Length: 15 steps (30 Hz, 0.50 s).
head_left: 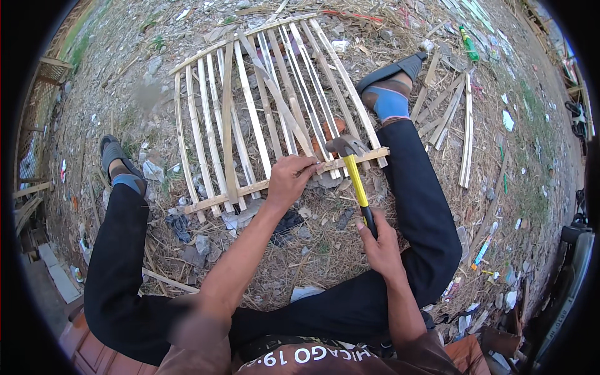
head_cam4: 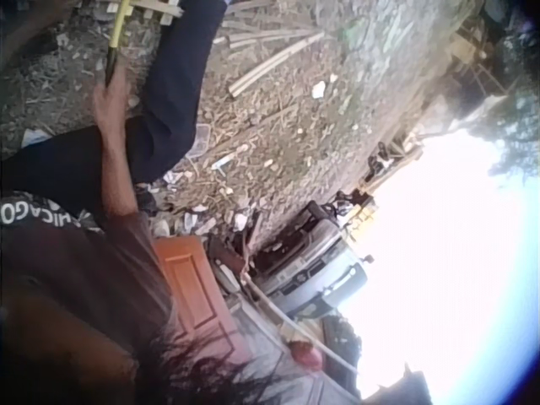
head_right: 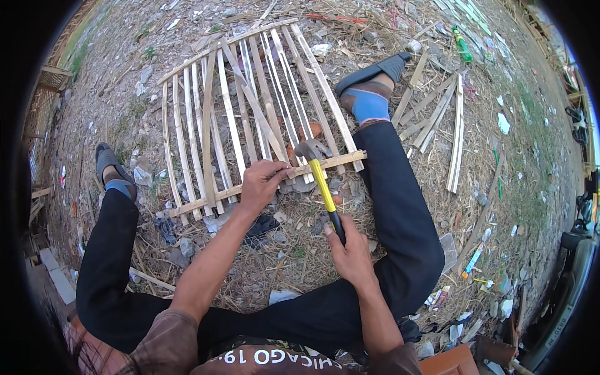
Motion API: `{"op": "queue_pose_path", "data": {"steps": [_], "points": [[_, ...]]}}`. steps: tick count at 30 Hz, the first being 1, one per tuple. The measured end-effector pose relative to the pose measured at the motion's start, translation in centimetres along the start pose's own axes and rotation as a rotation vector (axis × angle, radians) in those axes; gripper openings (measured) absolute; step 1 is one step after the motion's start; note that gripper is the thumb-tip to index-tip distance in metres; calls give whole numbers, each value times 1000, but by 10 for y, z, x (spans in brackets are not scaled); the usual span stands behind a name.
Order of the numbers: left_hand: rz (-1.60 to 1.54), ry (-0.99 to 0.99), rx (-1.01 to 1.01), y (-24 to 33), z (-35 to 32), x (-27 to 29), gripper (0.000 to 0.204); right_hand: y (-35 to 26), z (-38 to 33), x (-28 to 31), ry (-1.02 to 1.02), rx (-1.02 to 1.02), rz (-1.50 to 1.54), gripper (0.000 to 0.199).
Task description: The person uses a hammer to drive small nails into the slats of a wooden lattice structure while sitting on the ground.
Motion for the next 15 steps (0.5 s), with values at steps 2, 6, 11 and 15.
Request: {"op": "queue_pose_path", "data": {"steps": [2,6,11,15], "points": [[-15,9,-16,-1,0,-2,12,8,-10,-2,-20,5,-14,29],[-11,33,-72,-1,0,-4,13,2,-15,-3,-36,-10,-55,28],[92,15,-146,-2,-1,-4,13,-10,-12,1,-54,5,-105,27],[99,37,-156,1,-2,-6,14,-13,-13,2,-53,39,-162,26]]}}
Point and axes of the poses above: each hand's wrist, its own z-axis towards the middle knuckle, its own x-axis out of the back of the hand, y = z × x, the point moved 3 cm from there along z, towards the middle knuckle, and after that the axes turned 3 degrees about x, right-handed, at the moved point
